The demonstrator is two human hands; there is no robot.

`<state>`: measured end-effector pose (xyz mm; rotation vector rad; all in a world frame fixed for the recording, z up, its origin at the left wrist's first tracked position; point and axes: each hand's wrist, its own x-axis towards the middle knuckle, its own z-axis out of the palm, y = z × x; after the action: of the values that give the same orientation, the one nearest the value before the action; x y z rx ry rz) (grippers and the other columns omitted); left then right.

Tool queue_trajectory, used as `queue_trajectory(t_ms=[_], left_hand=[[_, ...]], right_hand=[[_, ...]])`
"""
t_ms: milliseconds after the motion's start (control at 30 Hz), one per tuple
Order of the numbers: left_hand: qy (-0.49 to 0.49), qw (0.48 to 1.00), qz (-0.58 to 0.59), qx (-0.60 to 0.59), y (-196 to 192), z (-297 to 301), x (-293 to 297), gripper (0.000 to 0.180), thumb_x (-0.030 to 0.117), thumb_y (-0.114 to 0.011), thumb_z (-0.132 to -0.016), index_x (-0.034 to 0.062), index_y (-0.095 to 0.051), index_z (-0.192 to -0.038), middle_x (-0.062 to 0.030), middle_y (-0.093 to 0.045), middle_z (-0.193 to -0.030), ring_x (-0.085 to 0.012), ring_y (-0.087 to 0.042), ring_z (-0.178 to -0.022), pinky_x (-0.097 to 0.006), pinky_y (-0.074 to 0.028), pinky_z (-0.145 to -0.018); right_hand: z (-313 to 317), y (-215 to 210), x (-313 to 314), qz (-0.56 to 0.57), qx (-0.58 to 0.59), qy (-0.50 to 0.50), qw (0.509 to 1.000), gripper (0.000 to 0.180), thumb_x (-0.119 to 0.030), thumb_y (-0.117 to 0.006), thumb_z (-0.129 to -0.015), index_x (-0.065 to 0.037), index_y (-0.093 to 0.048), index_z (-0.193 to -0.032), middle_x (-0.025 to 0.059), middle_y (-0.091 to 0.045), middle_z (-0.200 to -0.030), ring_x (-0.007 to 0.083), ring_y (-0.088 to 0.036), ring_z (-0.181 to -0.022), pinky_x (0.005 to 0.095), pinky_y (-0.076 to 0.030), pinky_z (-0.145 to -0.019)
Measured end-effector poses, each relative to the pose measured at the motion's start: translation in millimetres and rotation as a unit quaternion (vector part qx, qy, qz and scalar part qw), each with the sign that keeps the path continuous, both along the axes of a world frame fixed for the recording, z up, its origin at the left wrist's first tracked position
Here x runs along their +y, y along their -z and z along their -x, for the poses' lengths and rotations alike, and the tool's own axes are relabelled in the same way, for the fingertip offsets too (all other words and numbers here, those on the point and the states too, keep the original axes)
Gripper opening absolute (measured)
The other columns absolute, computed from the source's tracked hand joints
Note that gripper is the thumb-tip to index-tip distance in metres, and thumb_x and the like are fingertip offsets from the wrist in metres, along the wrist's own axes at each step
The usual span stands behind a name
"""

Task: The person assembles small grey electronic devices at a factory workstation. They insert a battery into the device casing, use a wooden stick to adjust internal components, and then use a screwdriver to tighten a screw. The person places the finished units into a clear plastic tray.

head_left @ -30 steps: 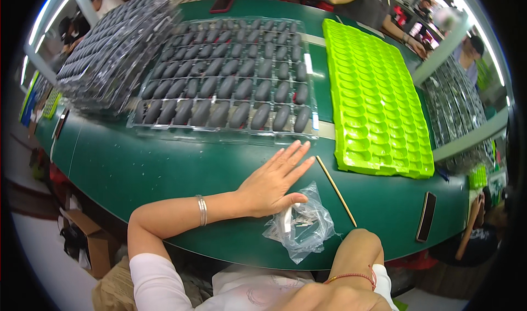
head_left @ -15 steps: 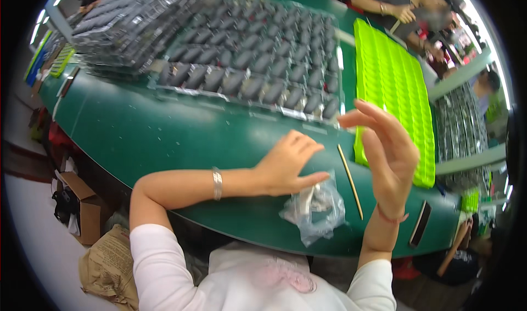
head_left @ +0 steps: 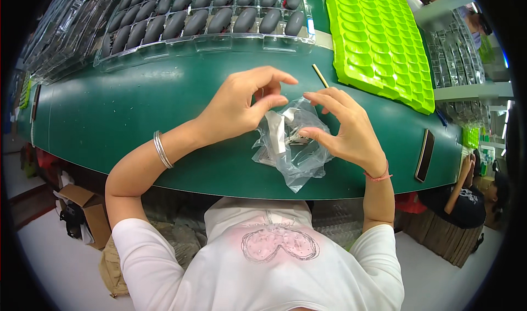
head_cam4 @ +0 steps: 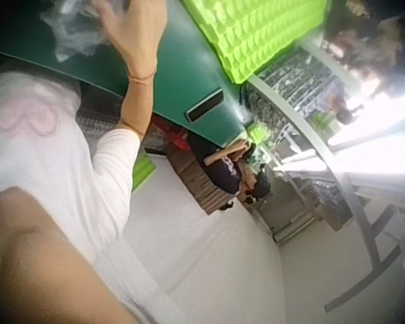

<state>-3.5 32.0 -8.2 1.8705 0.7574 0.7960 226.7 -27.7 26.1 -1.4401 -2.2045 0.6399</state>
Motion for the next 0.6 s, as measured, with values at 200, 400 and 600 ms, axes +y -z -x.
queue_trajectory(t_ms=[200, 400, 600], left_hand=[[0.009, 0.983, -0.142, 0.119, 1, -2, -23, 0.058, 0.029, -0.081, -0.073, 0.0033, -0.058, -0.12, -0.0065, -0.058, -0.084, -0.0208, -0.054, -0.071, -0.032, -0.047, -0.066], [0.022, 0.995, -0.012, 0.1, 3, -2, -14, 0.042, 0.014, -0.068, -0.081, 0.0011, -0.057, -0.119, -0.0092, -0.062, -0.098, -0.0179, -0.058, -0.083, -0.029, -0.047, -0.071], [0.054, 0.988, -0.147, 0.003, -13, -2, -16, 0.056, 0.047, -0.057, -0.09, 0.006, -0.055, -0.129, -0.0181, -0.047, -0.134, -0.0337, -0.044, -0.122, -0.046, -0.036, -0.1]], right_hand=[[0, 11, -2, 0.053, -0.006, 0.001, 0.999, 0.038, -0.014, -0.073, -0.078, -0.004, -0.063, -0.113, 0.0101, -0.061, -0.092, 0.0243, -0.059, -0.068, 0.034, -0.049, -0.064], [-5, 8, 4, 0.216, 0.28, 0.054, 0.934, 0.03, -0.001, -0.061, -0.087, 0.0, -0.061, -0.117, -0.0014, -0.055, -0.079, 0.0018, -0.05, -0.058, 0.0187, -0.039, -0.051], [-8, 7, 6, 0.199, 0.432, 0.135, 0.869, 0.026, -0.004, -0.06, -0.092, 0.0, -0.061, -0.117, -0.0055, -0.052, -0.082, -0.0025, -0.048, -0.064, 0.0142, -0.037, -0.052]])
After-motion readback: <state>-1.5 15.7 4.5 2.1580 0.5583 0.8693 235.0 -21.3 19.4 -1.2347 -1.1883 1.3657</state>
